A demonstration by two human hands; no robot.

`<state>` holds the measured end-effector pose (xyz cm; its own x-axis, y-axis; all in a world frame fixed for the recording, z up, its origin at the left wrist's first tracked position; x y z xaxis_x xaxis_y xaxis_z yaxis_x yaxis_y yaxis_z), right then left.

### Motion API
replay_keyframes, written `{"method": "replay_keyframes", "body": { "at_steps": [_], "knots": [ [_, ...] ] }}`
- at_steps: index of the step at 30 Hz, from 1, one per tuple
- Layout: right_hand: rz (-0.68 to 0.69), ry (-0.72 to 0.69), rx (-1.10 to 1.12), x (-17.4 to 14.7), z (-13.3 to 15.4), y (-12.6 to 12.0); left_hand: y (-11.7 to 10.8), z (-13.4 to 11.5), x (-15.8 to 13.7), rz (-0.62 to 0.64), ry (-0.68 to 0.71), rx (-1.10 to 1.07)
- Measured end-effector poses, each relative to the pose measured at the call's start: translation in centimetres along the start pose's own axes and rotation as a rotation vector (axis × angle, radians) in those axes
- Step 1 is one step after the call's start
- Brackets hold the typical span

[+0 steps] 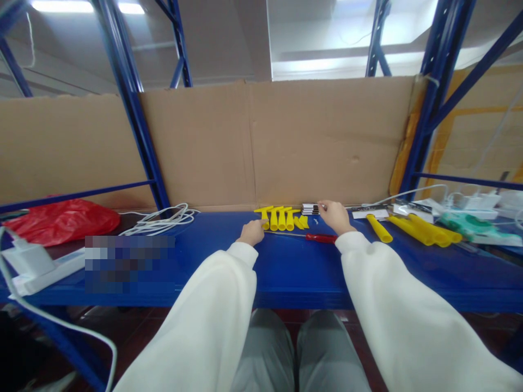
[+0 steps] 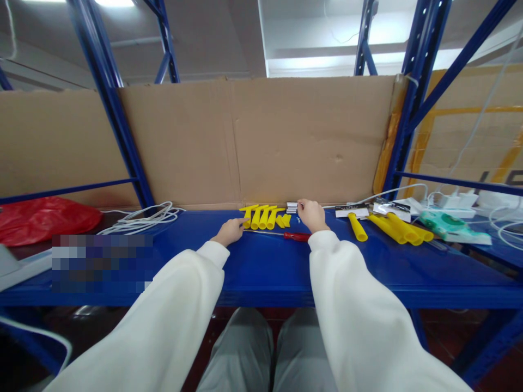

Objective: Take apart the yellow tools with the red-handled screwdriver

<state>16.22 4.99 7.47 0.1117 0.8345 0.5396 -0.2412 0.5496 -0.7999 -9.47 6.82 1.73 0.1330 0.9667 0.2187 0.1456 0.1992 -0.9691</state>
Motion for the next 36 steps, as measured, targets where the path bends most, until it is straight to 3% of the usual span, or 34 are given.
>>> {"method": "replay_keyframes", "body": {
  "at_steps": [12,14,17,21,30,36],
  "knots": [
    [0.021,-0.08,0.049,0.3,0.4,0.7,0.1,0.5,0.5,-0.034,-0.031,-0.085],
    [0.111,-0.156,0.106,0.3,1.3,1.6,0.2,0.7,0.5,-0.025,-0.049,-0.098],
    [0.363,-0.285,0.184,-0.4,2.9,4.0,0.5,0.7,0.5,-0.01,-0.066,-0.123],
    [0.633,-0.358,0.279,-1.8,3.5,6.4,0.7,0.6,0.5,0.002,-0.061,-0.161],
    [0.737,-0.444,0.36,-2.9,4.0,6.4,1.0,0.4,0.4,0.029,-0.045,-0.166],
    [0.75,-0.418,0.372,-3.0,4.1,6.7,0.8,0.4,0.2,0.039,-0.059,-0.173]
  ]
}}
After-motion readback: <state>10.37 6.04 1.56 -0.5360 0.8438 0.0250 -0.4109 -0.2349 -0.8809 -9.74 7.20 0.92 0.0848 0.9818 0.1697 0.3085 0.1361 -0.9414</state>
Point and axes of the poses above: each hand's wrist, its own x-axis towards the middle knuckle, its own y-axis out of the palm, z = x × y, the point moved 10 cm from there along x, towards the middle knuckle, and after that the axes turned 2 degrees about z, right-handed, at the moved point
